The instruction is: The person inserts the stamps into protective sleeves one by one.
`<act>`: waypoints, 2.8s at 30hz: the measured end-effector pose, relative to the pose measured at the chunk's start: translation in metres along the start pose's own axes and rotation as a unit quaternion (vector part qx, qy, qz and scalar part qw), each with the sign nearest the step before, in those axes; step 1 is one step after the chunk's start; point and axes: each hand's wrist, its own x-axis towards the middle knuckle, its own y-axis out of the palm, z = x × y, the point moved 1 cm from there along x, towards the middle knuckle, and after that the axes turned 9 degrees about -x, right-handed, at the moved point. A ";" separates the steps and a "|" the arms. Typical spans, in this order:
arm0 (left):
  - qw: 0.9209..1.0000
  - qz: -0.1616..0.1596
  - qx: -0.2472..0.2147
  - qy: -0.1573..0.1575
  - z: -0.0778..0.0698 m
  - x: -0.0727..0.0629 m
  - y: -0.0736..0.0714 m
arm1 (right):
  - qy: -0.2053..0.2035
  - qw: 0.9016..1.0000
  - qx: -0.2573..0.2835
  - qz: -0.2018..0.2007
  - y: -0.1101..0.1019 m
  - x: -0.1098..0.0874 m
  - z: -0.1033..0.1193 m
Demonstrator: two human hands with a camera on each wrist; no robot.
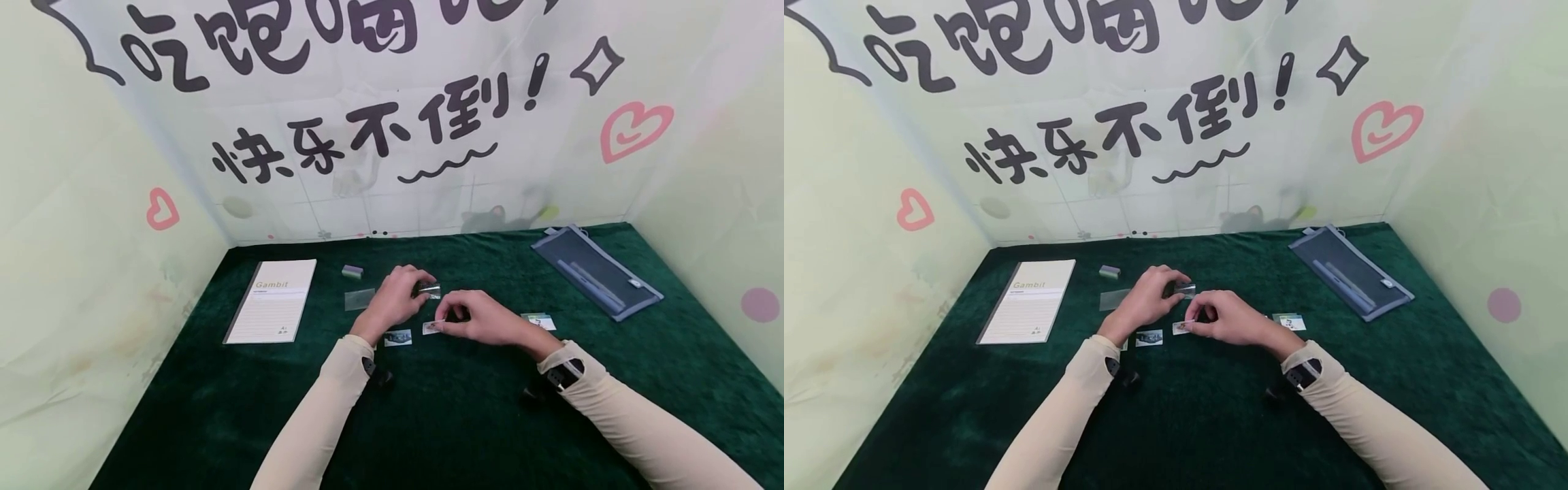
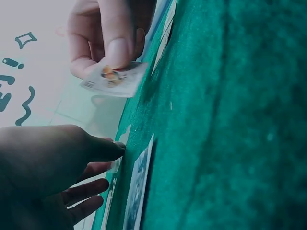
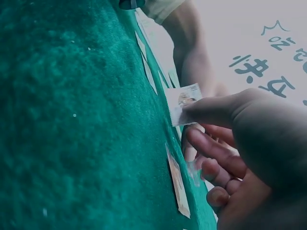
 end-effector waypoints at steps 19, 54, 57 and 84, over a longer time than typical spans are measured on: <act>0.957 -0.062 -0.282 0.007 -0.002 -0.043 -0.002 | 0.053 0.985 0.086 -0.138 -0.002 -0.004 -0.006; 0.917 -0.112 -0.382 0.001 0.004 -0.057 -0.003 | 0.027 0.975 0.176 -0.133 -0.004 -0.002 -0.008; 0.914 -0.108 -0.391 0.004 0.004 -0.057 -0.003 | 0.022 0.975 0.181 -0.125 -0.003 -0.002 -0.008; 0.909 -0.111 -0.401 0.012 0.008 -0.058 -0.007 | 0.042 0.973 0.168 -0.151 -0.007 -0.002 -0.010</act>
